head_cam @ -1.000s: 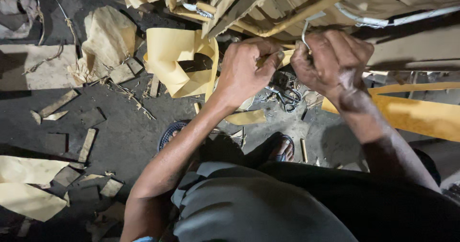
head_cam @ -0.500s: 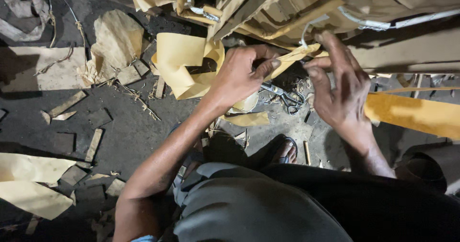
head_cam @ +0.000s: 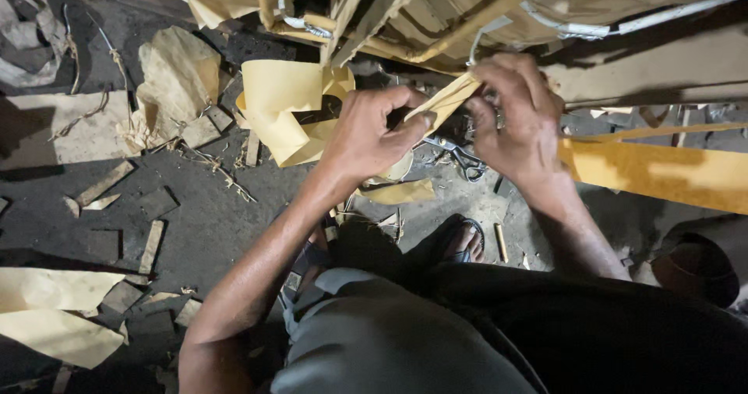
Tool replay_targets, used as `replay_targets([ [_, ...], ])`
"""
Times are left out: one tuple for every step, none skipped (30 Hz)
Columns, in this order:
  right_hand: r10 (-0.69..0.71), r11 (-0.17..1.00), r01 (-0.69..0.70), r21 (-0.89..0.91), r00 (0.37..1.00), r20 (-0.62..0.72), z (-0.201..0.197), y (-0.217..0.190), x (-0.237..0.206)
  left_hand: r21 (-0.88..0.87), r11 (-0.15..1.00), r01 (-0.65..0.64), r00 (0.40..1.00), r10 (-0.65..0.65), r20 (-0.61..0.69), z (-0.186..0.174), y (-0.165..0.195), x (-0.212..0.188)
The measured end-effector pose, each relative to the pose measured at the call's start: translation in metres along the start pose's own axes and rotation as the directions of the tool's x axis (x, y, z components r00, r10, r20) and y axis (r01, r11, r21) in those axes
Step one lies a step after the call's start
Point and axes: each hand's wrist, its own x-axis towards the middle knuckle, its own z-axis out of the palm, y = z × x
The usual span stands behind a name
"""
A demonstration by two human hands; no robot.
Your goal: The person handles long yellow paper strips, tearing and folding small pieces by hand, dipping them into a small container of paste, and attaching them to a wooden frame fitted with white hooks. The person works through the strips one piece at a time while seated on a low stool.
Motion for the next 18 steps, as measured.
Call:
replay_targets([
  [0.051, 0.997, -0.051, 0.066, 0.999, 0.004, 0.0, 0.001, 0.001, 0.017, 1.0, -0.024, 0.999, 0.024, -0.027, 0.002, 0.001, -0.001],
  [0.039, 0.996, -0.038, 0.081, 0.999, -0.018, -0.001, 0.002, 0.003, 0.034, 0.998, -0.048, 0.997, 0.05, -0.054, 0.004, 0.001, -0.001],
  [0.029, 0.995, -0.025, 0.097, 0.999, -0.04, -0.001, 0.004, 0.004, 0.052, 0.99, -0.133, 0.986, 0.137, -0.091, 0.007, 0.002, 0.0],
  [0.021, 0.993, -0.014, 0.115, 0.998, -0.06, -0.002, 0.004, 0.004, 0.072, 0.974, -0.213, 0.967, 0.221, -0.125, 0.01, 0.004, 0.0],
  [0.001, 0.996, 0.006, 0.088, 0.997, -0.073, -0.002, 0.004, 0.004, 0.097, 0.951, -0.295, 0.939, 0.307, -0.158, 0.012, 0.005, 0.002],
  [-0.022, 0.998, 0.027, 0.06, 0.996, -0.085, -0.003, 0.004, 0.005, -0.042, 0.959, -0.282, 0.949, 0.272, -0.161, 0.015, 0.008, 0.003],
  [-0.043, 0.998, 0.046, 0.033, 0.995, -0.092, -0.003, 0.004, 0.005, -0.183, 0.948, -0.259, 0.96, 0.232, -0.158, 0.019, 0.011, 0.002],
  [0.011, 0.999, -0.007, 0.043, 0.995, -0.101, -0.002, 0.003, 0.005, -0.323, 0.918, -0.23, 0.97, 0.191, -0.148, 0.023, 0.015, 0.002],
  [0.066, 0.997, -0.06, 0.053, 0.992, -0.107, -0.001, 0.002, 0.005, -0.223, 0.941, -0.254, 0.96, 0.216, -0.18, 0.028, 0.019, 0.005],
  [0.118, 0.992, -0.111, 0.066, 0.987, -0.113, -0.001, 0.002, 0.006, -0.117, 0.955, -0.273, 0.947, 0.245, -0.21, 0.032, 0.022, 0.009],
  [0.06, 0.998, -0.055, 0.042, 0.99, -0.131, 0.0, 0.002, 0.007, -0.005, 0.957, -0.289, 0.93, 0.28, -0.237, 0.033, 0.024, 0.013],
  [-0.001, 1.0, 0.004, 0.02, 0.989, -0.147, 0.001, 0.002, 0.007, -0.037, 0.972, -0.233, 0.947, 0.218, -0.237, 0.032, 0.025, 0.016],
  [-0.061, 0.998, 0.062, -0.001, 0.985, -0.159, 0.002, 0.002, 0.008, -0.07, 0.982, -0.174, 0.96, 0.154, -0.234, 0.03, 0.025, 0.02],
  [-0.081, 0.996, 0.076, -0.041, 0.987, -0.14, 0.001, 0.001, 0.007, -0.106, 0.988, -0.113, 0.97, 0.087, -0.226, 0.028, 0.026, 0.022],
  [-0.099, 0.993, 0.09, -0.079, 0.988, -0.117, 0.001, 0.001, 0.006, -0.115, 0.993, -0.034, 0.983, 0.013, -0.181, 0.025, 0.026, 0.024],
  [-0.118, 0.987, 0.107, -0.116, 0.988, -0.095, 0.001, 0.0, 0.004, -0.119, 0.992, 0.044, 0.989, -0.061, -0.137, 0.02, 0.026, 0.025],
  [-0.129, 0.981, 0.117, -0.153, 0.989, -0.073, 0.0, -0.001, 0.001, -0.116, 0.986, 0.121, 0.987, -0.132, -0.094, 0.016, 0.026, 0.026],
  [-0.14, 0.974, 0.127, -0.19, 0.989, -0.052, 0.0, -0.001, -0.002, -0.3, 0.948, 0.108, 0.99, -0.129, -0.054, 0.014, 0.027, 0.027],
])
